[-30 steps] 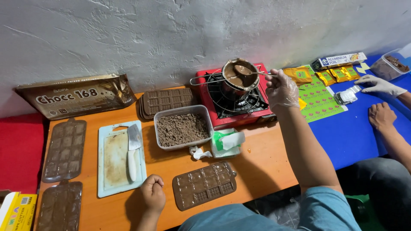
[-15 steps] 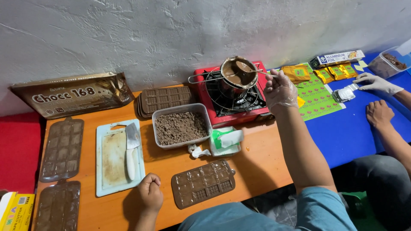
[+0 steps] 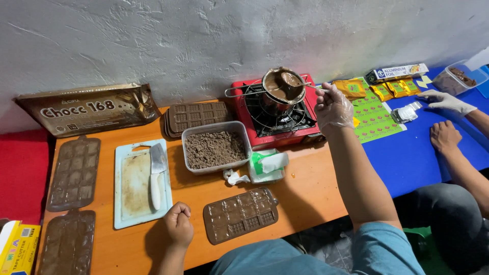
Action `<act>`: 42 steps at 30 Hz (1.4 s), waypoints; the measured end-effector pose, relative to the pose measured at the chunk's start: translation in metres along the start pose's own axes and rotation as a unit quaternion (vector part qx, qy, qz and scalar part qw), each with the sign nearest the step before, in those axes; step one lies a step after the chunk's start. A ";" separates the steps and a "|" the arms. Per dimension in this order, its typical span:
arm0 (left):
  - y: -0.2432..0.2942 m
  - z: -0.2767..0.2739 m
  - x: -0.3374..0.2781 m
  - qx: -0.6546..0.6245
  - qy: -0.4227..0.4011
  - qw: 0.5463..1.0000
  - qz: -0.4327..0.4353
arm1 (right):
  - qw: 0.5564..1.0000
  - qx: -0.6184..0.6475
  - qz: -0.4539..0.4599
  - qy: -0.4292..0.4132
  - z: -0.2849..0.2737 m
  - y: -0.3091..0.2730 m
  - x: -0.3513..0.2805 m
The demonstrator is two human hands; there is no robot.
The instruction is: A person wearing gloves uses a spoon to fill chocolate molds with melted chocolate from a pot and dry toppings from a container.
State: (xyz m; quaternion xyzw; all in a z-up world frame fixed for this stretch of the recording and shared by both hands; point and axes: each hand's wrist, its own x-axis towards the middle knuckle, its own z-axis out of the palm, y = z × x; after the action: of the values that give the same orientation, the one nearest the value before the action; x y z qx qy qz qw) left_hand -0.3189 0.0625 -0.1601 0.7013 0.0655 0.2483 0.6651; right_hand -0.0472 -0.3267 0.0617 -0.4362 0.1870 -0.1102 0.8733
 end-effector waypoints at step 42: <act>0.021 0.008 0.002 0.092 -0.045 0.995 0.011 | 0.977 -0.114 0.066 -0.166 -0.140 0.116 -0.207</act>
State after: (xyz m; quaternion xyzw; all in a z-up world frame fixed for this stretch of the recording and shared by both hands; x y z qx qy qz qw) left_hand -0.3191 0.0535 -0.1389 0.7706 0.0502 0.2172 0.5971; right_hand -0.2901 -0.2851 -0.0605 -0.5322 0.0788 0.0440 0.8418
